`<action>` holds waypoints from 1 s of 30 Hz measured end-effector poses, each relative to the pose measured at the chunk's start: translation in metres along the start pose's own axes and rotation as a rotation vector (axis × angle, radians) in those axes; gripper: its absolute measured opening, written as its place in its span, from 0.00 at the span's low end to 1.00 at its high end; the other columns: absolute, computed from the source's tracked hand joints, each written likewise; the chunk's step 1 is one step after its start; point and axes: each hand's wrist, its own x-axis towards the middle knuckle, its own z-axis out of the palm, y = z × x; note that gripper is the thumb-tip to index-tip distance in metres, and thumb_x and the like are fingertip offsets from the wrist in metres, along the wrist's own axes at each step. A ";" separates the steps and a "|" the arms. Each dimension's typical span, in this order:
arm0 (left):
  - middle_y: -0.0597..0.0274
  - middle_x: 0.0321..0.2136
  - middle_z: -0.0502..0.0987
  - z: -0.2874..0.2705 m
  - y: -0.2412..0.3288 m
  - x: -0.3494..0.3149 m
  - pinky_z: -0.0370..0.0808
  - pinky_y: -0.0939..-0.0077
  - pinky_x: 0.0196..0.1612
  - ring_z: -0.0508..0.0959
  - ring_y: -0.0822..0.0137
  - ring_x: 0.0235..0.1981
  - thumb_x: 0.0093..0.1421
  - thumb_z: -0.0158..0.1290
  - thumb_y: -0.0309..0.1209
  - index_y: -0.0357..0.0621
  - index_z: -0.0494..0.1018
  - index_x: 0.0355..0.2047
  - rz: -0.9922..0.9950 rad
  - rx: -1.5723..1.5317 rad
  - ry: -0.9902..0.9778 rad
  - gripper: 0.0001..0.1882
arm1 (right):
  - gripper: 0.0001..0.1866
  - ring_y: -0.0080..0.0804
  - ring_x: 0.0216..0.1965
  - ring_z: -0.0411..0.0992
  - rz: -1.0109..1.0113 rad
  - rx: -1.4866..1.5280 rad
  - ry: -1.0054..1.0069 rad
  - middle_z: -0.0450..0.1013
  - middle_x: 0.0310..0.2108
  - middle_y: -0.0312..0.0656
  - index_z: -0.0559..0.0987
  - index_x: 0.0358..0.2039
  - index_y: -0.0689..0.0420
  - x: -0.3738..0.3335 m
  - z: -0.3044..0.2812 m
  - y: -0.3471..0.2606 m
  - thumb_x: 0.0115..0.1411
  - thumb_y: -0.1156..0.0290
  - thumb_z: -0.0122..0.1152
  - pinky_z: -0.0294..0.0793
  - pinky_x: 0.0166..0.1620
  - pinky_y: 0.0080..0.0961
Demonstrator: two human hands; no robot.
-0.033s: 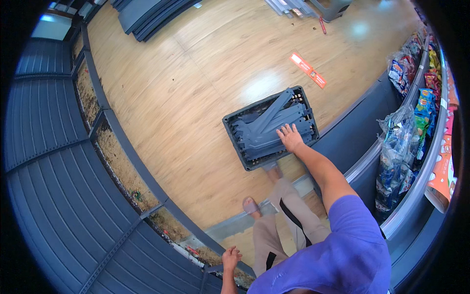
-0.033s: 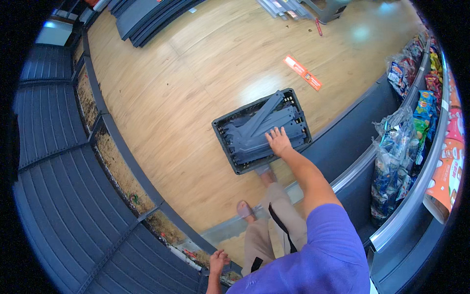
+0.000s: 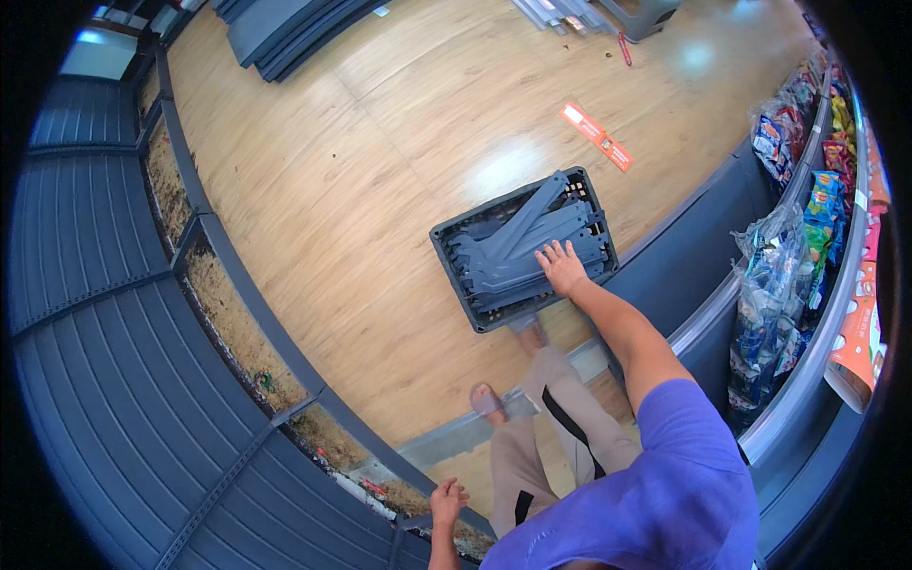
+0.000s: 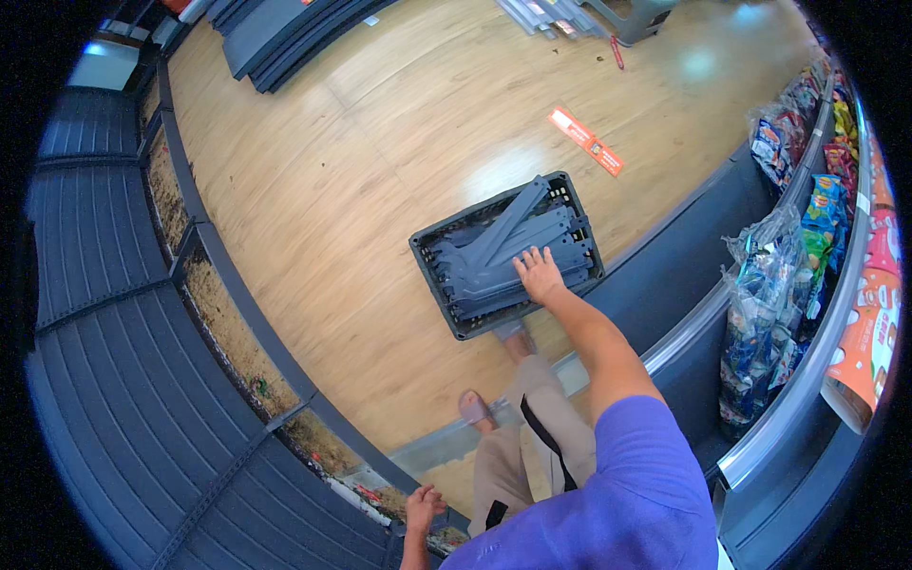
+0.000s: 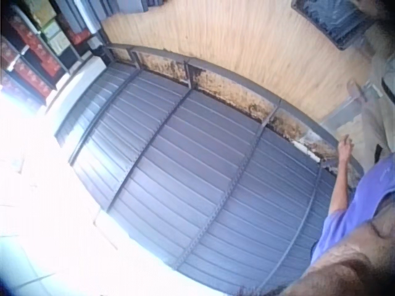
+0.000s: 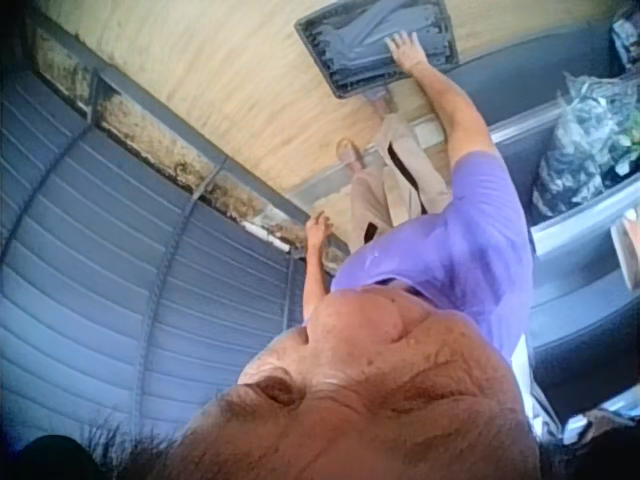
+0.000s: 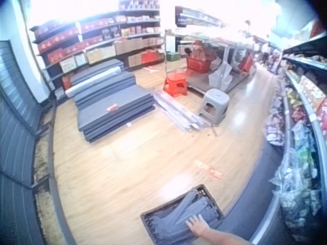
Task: The person picks up a metal shelf panel and places it on a stack, then attaches several metal shelf brackets to a vertical support frame by slotting them into place. They then place another metal piece into a plastic crate and walk down a supermarket aisle while holding a small brown object.
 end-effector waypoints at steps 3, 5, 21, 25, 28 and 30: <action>0.53 0.24 0.70 -0.001 -0.005 0.009 0.69 0.81 0.18 0.72 0.69 0.19 0.51 0.39 0.28 0.31 0.61 0.39 -0.010 -0.023 0.001 0.16 | 0.26 0.38 0.53 0.44 0.022 0.046 0.139 0.49 0.51 0.41 0.53 0.50 0.55 0.020 0.011 0.007 0.49 0.64 0.43 0.40 0.53 0.38; 0.54 0.24 0.70 -0.004 -0.015 0.015 0.69 0.81 0.18 0.72 0.69 0.18 0.51 0.39 0.28 0.31 0.61 0.38 0.008 -0.025 -0.002 0.15 | 0.31 0.37 0.54 0.43 -0.009 0.000 0.182 0.48 0.52 0.39 0.54 0.50 0.55 0.041 0.011 0.014 0.47 0.57 0.47 0.40 0.53 0.36; 0.52 0.25 0.70 0.022 0.036 0.042 0.71 0.77 0.20 0.73 0.64 0.20 0.51 0.40 0.28 0.30 0.60 0.39 -0.015 -0.147 -0.055 0.16 | 0.31 0.36 0.48 0.53 -0.037 0.010 0.106 0.58 0.44 0.42 0.59 0.45 0.56 0.054 0.042 0.032 0.43 0.52 0.49 0.40 0.53 0.37; 0.54 0.25 0.69 0.022 0.029 0.031 0.70 0.80 0.20 0.72 0.67 0.20 0.52 0.40 0.29 0.33 0.61 0.40 -0.013 -0.176 -0.047 0.16 | 0.35 0.37 0.52 0.45 -0.061 0.133 0.259 0.47 0.52 0.41 0.54 0.49 0.51 0.001 0.006 0.011 0.41 0.56 0.54 0.39 0.52 0.42; 0.57 0.24 0.69 0.016 0.025 0.016 0.68 0.82 0.20 0.71 0.69 0.18 0.52 0.40 0.29 0.34 0.62 0.39 0.017 -0.206 -0.018 0.16 | 0.35 0.36 0.51 0.46 0.054 0.274 0.345 0.48 0.50 0.41 0.56 0.47 0.52 -0.039 -0.013 -0.005 0.37 0.62 0.58 0.44 0.49 0.43; 0.60 0.21 0.69 0.015 0.014 0.011 0.68 0.83 0.19 0.71 0.71 0.17 0.51 0.40 0.30 0.35 0.64 0.37 0.087 -0.195 0.011 0.15 | 0.35 0.38 0.52 0.45 0.078 0.312 0.317 0.47 0.51 0.44 0.55 0.47 0.56 -0.065 -0.021 -0.019 0.36 0.67 0.58 0.45 0.48 0.43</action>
